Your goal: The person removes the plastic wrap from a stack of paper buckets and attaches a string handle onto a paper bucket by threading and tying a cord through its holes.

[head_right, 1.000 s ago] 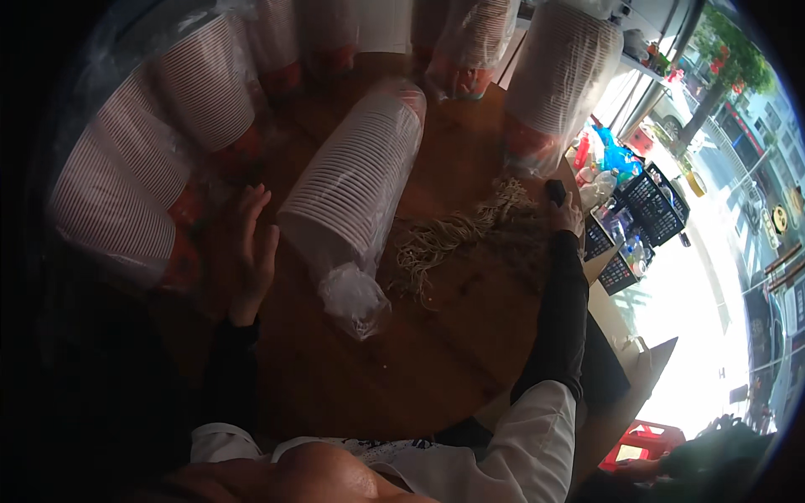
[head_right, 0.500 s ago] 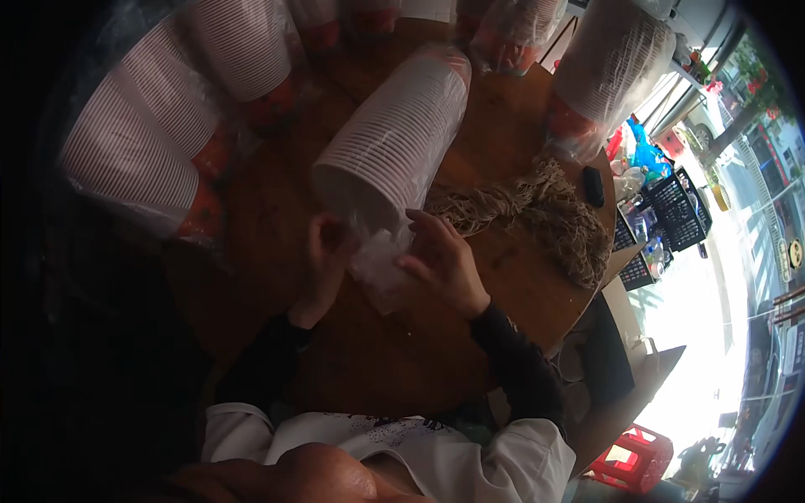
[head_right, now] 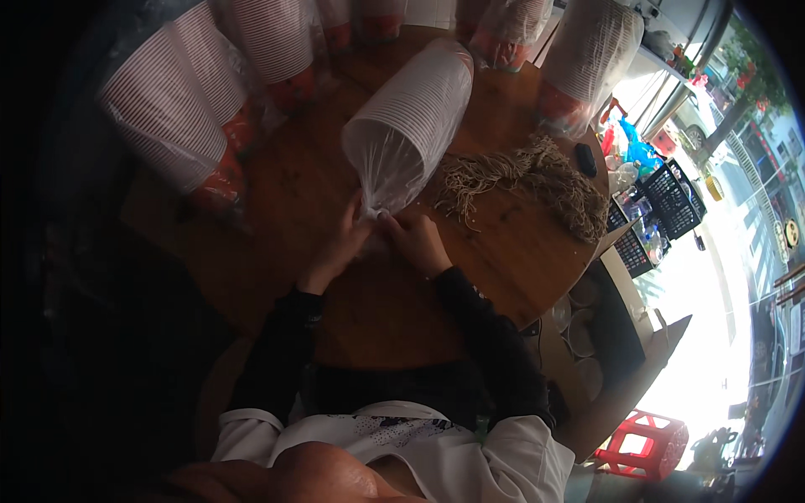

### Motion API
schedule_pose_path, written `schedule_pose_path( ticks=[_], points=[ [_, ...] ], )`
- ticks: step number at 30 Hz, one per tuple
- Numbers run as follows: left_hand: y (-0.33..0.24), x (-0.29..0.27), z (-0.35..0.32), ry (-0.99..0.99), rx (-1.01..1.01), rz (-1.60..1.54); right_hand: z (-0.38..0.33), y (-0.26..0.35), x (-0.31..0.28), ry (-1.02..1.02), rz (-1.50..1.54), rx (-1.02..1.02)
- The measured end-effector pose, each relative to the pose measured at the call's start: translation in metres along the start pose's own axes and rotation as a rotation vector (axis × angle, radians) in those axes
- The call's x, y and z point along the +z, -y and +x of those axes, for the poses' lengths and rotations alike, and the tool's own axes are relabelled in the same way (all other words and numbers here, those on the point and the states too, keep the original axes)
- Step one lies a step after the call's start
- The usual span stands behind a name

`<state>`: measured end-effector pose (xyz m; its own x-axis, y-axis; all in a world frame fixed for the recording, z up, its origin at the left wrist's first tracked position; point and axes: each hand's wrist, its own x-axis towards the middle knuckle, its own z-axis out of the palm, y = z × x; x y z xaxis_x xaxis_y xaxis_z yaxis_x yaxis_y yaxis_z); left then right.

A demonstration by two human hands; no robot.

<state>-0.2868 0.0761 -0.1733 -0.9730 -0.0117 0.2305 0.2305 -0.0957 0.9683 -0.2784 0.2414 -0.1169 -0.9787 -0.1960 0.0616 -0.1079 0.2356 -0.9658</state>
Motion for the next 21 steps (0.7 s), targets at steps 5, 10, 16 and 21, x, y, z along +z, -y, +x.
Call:
schedule_pose_path(
  ticks=[5, 10, 16, 21],
  points=[
    [-0.001, -0.009, -0.013, 0.099, 0.166, 0.581, 0.041, -0.004, 0.018, 0.144, 0.115, 0.084],
    [-0.040, 0.006, -0.019, 0.102, 0.324, 0.499, 0.067, -0.024, 0.019, 0.332, 0.370, -0.085],
    [-0.049, 0.010, -0.027, 0.394, -0.176, 0.312, 0.075, -0.028, 0.005, 0.089, 0.117, -0.090],
    [-0.084, 0.023, -0.060, 1.003, -0.268, 0.175, 0.060, 0.002, 0.003, -0.024, 0.164, -0.043]
  ],
)
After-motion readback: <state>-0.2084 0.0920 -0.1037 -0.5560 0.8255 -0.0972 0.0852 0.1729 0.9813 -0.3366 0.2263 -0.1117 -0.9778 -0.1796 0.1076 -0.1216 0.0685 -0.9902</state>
